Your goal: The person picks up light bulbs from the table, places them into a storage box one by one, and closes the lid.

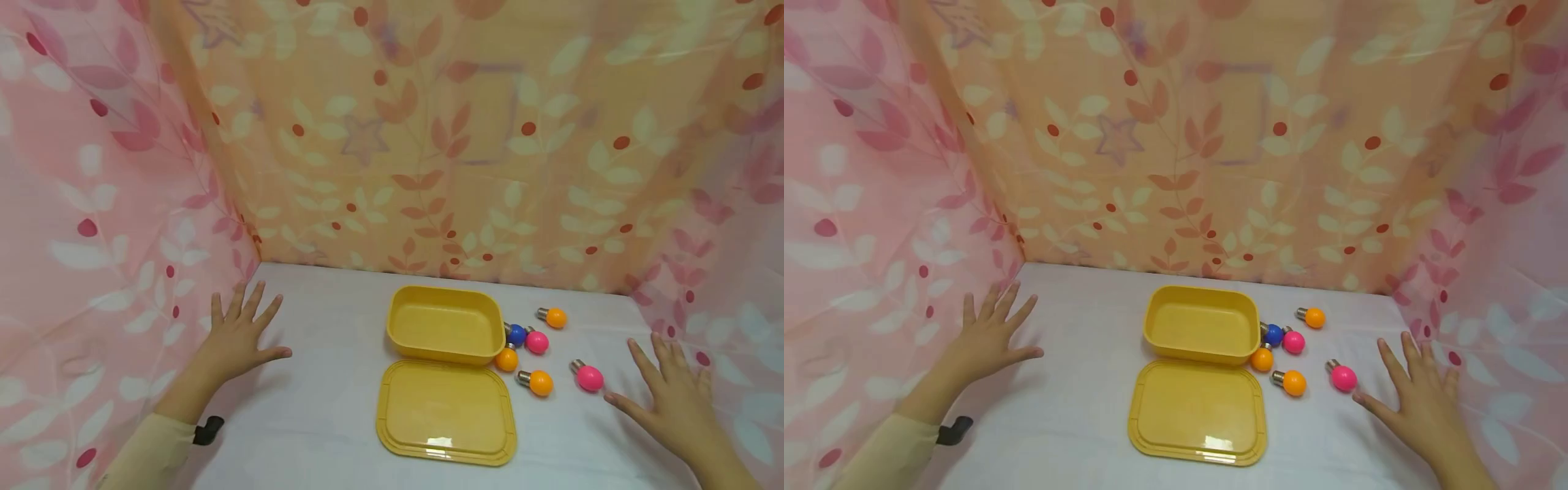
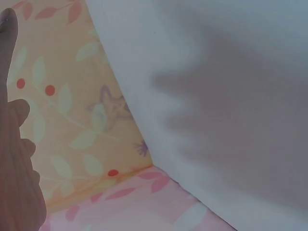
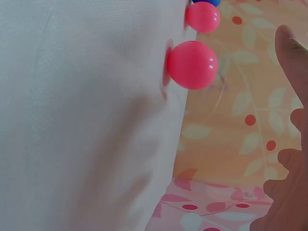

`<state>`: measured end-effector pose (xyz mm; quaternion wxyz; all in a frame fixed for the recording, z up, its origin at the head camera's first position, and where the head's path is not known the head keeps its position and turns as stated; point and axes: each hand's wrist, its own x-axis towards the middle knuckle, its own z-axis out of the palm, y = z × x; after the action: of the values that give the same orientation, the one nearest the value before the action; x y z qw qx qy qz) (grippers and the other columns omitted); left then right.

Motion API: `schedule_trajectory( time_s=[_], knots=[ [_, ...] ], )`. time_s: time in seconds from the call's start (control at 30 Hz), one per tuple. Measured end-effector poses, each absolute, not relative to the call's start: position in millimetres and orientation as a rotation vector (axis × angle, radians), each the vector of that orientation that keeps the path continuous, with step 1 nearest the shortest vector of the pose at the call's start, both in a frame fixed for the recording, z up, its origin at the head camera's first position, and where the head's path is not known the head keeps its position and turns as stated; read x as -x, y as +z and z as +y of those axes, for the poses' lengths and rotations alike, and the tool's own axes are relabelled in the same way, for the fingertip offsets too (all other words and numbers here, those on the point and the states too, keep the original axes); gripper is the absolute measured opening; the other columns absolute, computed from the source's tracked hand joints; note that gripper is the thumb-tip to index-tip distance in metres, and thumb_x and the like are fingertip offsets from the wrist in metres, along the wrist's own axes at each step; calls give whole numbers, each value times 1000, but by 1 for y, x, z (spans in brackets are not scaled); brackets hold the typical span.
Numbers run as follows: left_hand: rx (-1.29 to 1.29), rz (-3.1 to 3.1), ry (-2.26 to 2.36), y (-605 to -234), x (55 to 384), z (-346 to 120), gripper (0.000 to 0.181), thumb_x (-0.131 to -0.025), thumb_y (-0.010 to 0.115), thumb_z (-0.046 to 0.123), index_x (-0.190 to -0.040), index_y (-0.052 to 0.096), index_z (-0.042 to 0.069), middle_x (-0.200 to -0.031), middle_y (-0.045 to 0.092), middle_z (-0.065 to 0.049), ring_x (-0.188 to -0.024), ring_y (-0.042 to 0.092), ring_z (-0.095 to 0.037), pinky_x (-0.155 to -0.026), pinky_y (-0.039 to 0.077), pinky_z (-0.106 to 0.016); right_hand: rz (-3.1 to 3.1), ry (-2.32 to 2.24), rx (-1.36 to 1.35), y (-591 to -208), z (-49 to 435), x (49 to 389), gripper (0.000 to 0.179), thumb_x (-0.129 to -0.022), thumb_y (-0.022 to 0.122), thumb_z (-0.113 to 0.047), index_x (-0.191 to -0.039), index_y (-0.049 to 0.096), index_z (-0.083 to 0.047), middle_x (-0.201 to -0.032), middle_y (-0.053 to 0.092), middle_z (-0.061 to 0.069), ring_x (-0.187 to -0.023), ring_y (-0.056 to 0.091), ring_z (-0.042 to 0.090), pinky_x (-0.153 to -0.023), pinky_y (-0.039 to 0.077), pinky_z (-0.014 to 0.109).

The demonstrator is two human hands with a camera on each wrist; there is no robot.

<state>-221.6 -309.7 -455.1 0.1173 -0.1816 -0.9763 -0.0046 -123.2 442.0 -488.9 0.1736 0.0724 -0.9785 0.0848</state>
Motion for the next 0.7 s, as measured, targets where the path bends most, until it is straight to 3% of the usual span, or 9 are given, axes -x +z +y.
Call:
schedule_trajectory(
  time_s=[0.13,0.27,0.37,0.7],
  knots=[
    [534,-2870,-15,-453,225,-300,111,-79,56,87,-164,28,20,-172,4,-20,-156,-10,-48,-115,-12,-80,-2783,255,-203,-493,442,122,119,-76,83,-57,-166,14,-22,-171,-5,20,-155,-17,44,-108,-26,76],
    [546,-2865,-49,-454,225,-294,111,-79,59,86,-163,28,19,-171,9,-22,-156,-9,-47,-114,-18,-77,-2780,288,-227,-495,440,125,115,-79,82,-55,-166,15,-21,-172,-4,19,-155,-15,46,-108,-25,76],
    [558,-2861,-78,-455,227,-289,112,-79,59,85,-164,27,19,-171,7,-21,-156,-12,-46,-114,-20,-76,-2762,308,-239,-494,438,128,113,-79,83,-52,-166,17,-20,-172,-3,18,-156,-13,45,-110,-23,76],
    [592,-2894,-217,-463,238,-265,118,-76,62,86,-166,20,21,-173,-4,-14,-156,-14,-43,-116,-12,-78,-2736,415,-255,-503,438,138,111,-81,84,-45,-165,19,-16,-170,10,23,-156,-2,49,-112,-17,80]
  ],
)
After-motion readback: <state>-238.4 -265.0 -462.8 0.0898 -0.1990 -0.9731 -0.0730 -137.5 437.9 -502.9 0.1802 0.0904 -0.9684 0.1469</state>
